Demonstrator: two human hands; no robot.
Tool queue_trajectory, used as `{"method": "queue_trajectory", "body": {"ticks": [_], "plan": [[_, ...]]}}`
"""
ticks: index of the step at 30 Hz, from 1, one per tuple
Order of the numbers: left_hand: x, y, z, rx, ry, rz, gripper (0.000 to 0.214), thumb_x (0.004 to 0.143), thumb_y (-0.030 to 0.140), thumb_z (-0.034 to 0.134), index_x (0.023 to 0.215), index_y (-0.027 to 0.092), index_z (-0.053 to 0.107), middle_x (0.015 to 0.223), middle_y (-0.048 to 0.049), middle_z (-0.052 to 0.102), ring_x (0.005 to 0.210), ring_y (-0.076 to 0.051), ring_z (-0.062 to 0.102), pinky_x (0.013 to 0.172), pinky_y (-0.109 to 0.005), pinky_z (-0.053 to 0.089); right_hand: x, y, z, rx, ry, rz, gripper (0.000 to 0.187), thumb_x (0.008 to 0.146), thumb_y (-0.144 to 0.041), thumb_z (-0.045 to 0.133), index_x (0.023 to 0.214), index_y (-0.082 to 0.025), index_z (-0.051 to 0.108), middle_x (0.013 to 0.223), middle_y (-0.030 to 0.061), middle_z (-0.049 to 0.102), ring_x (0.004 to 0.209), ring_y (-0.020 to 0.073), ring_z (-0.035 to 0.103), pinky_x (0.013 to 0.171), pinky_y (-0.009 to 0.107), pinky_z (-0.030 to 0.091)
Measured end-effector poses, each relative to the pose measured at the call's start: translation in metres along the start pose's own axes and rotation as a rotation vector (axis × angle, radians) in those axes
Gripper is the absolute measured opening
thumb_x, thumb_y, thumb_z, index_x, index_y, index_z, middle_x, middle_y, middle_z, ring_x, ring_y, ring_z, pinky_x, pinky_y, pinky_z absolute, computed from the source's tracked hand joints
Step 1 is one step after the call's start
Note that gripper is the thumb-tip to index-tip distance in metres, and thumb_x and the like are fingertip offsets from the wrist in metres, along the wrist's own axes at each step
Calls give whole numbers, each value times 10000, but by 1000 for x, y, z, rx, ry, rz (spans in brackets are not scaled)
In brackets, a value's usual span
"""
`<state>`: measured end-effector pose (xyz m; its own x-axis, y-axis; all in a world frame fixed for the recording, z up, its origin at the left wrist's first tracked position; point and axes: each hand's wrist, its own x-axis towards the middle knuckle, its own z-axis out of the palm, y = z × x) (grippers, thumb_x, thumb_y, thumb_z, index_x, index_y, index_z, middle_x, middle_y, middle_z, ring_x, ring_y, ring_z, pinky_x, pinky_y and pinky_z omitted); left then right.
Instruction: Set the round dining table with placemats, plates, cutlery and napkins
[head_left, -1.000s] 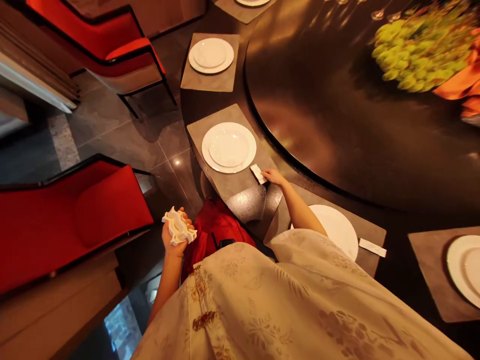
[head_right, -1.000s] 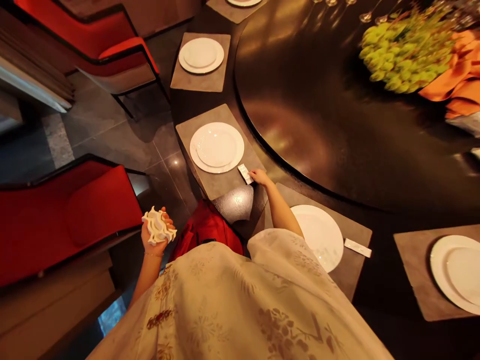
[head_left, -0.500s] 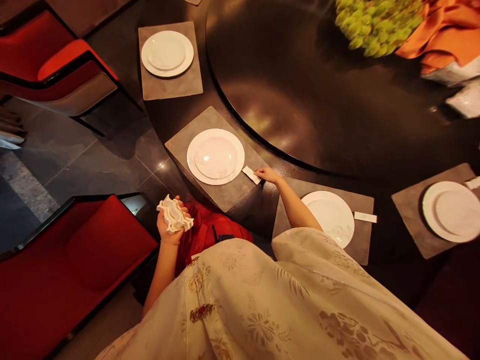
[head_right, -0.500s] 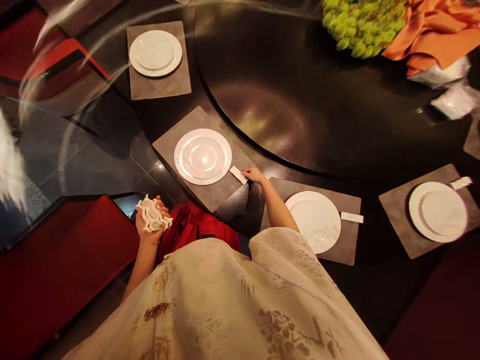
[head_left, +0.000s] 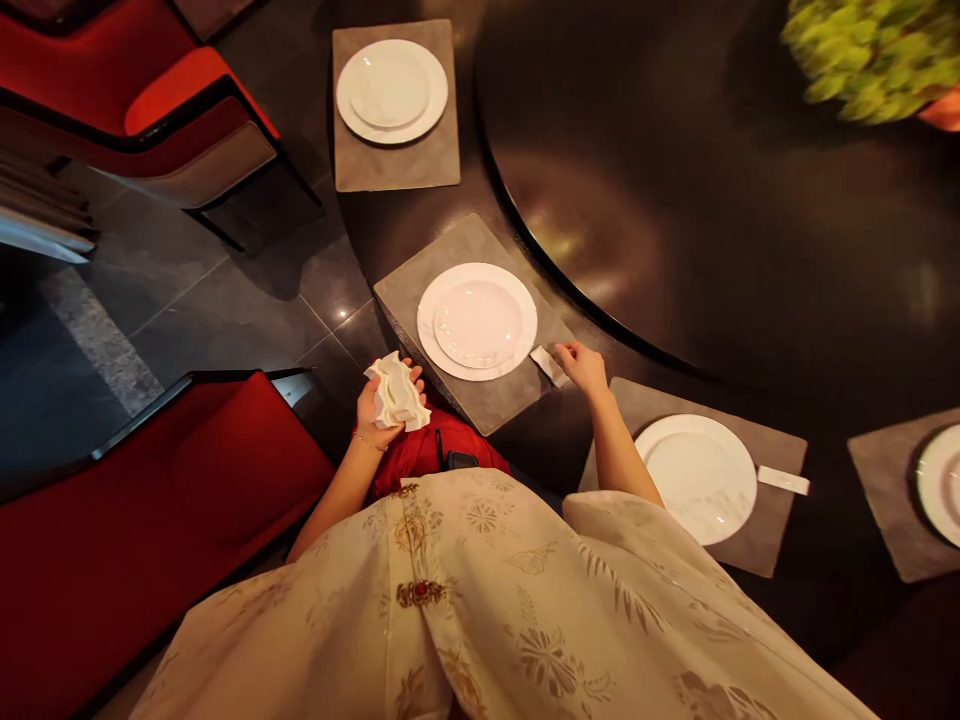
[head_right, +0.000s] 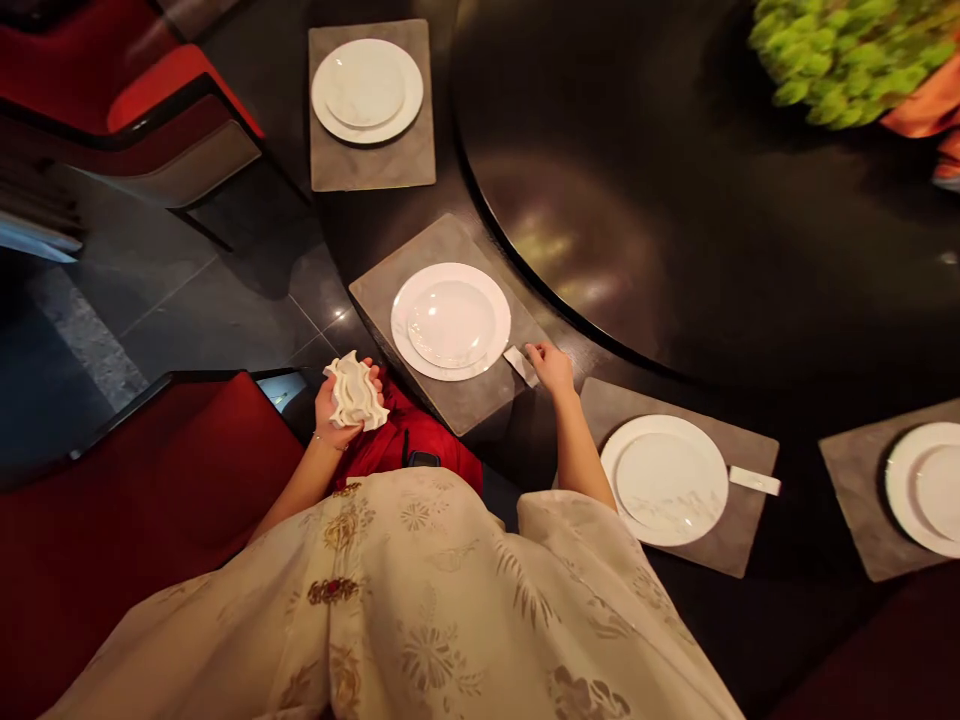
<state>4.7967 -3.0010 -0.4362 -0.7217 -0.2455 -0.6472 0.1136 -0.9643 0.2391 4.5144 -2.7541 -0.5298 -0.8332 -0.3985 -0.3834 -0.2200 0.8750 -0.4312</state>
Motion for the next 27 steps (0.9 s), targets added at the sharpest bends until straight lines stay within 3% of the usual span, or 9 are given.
{"method": "queue_trajectory", "body": {"ticks": [2,3,6,8,10,15,19,23,27], "plan": [[10,16,2,2,-13,-2,459,786,413,451,1175,178,519,1109,-113,608,1063,-262,547,877,-438,429,-19,-65,-2,122,93,-107,407,833,-447,405,885,-126,649,706,74,614,638,154,503,618,251,343],[15,25,3,1,-26,3,454,784,404,455,1172,177,519,1137,-113,598,1116,-267,515,906,-446,411,-30,-103,-1,216,54,-205,405,837,-449,405,878,-129,650,716,69,618,646,152,508,620,246,352],[30,59,6,10,-71,19,448,768,395,487,1154,169,526,1187,-115,573,1206,-273,440,969,-452,364,-57,-217,13,406,-319,-539,363,835,-446,442,838,-156,659,782,45,636,687,135,524,645,228,371],[39,87,7,27,-84,12,464,755,403,508,1158,173,523,1207,-114,561,1230,-284,412,986,-458,347,-61,-278,28,408,-448,-629,341,829,-431,462,805,-155,660,726,25,620,635,113,501,620,217,359],[47,119,4,43,-94,9,485,751,415,512,1178,186,512,1225,-108,550,1239,-296,399,985,-475,344,-55,-321,45,377,-482,-618,348,824,-422,464,756,-139,656,659,11,591,585,95,463,583,209,336],[62,196,-9,43,-148,19,501,756,402,508,1213,197,490,1245,-108,538,1235,-309,403,975,-497,351,-18,-387,77,306,-554,-601,321,791,-380,469,697,-125,642,577,-23,527,533,71,396,540,197,288],[80,244,-20,39,-164,-31,469,769,341,485,1206,171,496,1182,-121,580,1164,-313,482,916,-484,420,9,-427,83,259,-512,-502,245,720,-300,493,571,-126,580,498,-41,444,499,61,366,507,199,254],[105,285,-27,73,-96,-150,396,800,306,438,1161,166,520,995,-113,654,991,-296,603,756,-441,516,42,-449,75,395,-532,-315,256,721,-302,454,531,-142,516,435,-48,393,444,61,353,460,201,239],[134,322,-24,112,-93,-164,355,810,302,436,1114,153,540,887,-102,663,816,-249,654,649,-379,543,96,-453,64,536,-566,-266,285,741,-321,476,508,-159,444,392,-57,380,382,48,316,420,197,228]]}}
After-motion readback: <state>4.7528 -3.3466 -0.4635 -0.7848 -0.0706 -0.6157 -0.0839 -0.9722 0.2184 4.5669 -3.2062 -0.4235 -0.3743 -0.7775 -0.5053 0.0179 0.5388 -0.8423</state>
